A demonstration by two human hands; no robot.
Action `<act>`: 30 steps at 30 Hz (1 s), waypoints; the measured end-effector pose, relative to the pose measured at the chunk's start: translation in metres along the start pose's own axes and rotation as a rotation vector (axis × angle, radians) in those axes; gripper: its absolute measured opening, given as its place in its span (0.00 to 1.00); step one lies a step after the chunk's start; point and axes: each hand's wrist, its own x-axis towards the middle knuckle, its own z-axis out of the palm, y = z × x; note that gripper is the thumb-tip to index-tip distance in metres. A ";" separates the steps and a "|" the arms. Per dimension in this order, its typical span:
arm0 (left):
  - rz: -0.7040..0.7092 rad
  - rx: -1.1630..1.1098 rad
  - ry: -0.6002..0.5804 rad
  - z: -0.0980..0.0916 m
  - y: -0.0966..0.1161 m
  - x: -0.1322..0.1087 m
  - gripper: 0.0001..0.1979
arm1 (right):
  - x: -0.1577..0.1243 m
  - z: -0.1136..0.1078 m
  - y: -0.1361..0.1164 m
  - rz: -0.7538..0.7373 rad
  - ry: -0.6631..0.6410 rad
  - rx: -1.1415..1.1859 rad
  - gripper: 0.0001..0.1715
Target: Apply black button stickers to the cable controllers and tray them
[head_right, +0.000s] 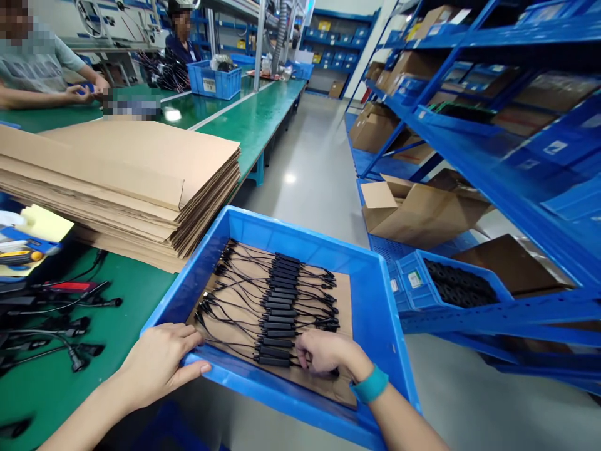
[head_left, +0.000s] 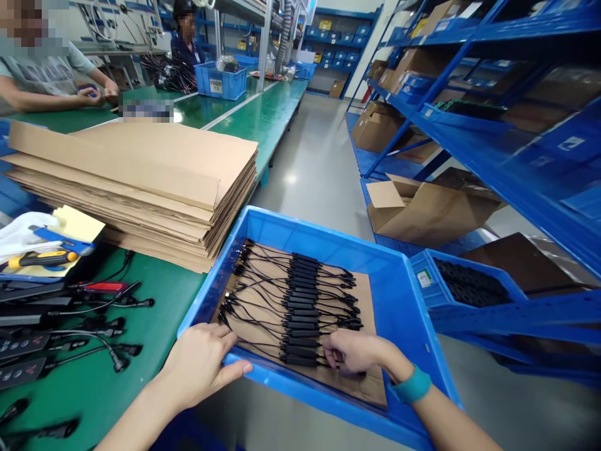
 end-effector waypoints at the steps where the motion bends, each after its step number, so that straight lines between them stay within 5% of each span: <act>1: 0.002 -0.001 0.003 0.000 0.000 0.000 0.28 | 0.000 -0.001 0.000 0.001 -0.002 0.008 0.17; 9: -0.001 0.001 0.025 0.002 0.000 -0.001 0.28 | -0.005 -0.007 0.009 0.084 0.197 0.011 0.17; 30: 0.011 0.003 0.053 0.005 -0.001 -0.002 0.26 | 0.007 -0.003 0.011 0.079 0.188 0.009 0.15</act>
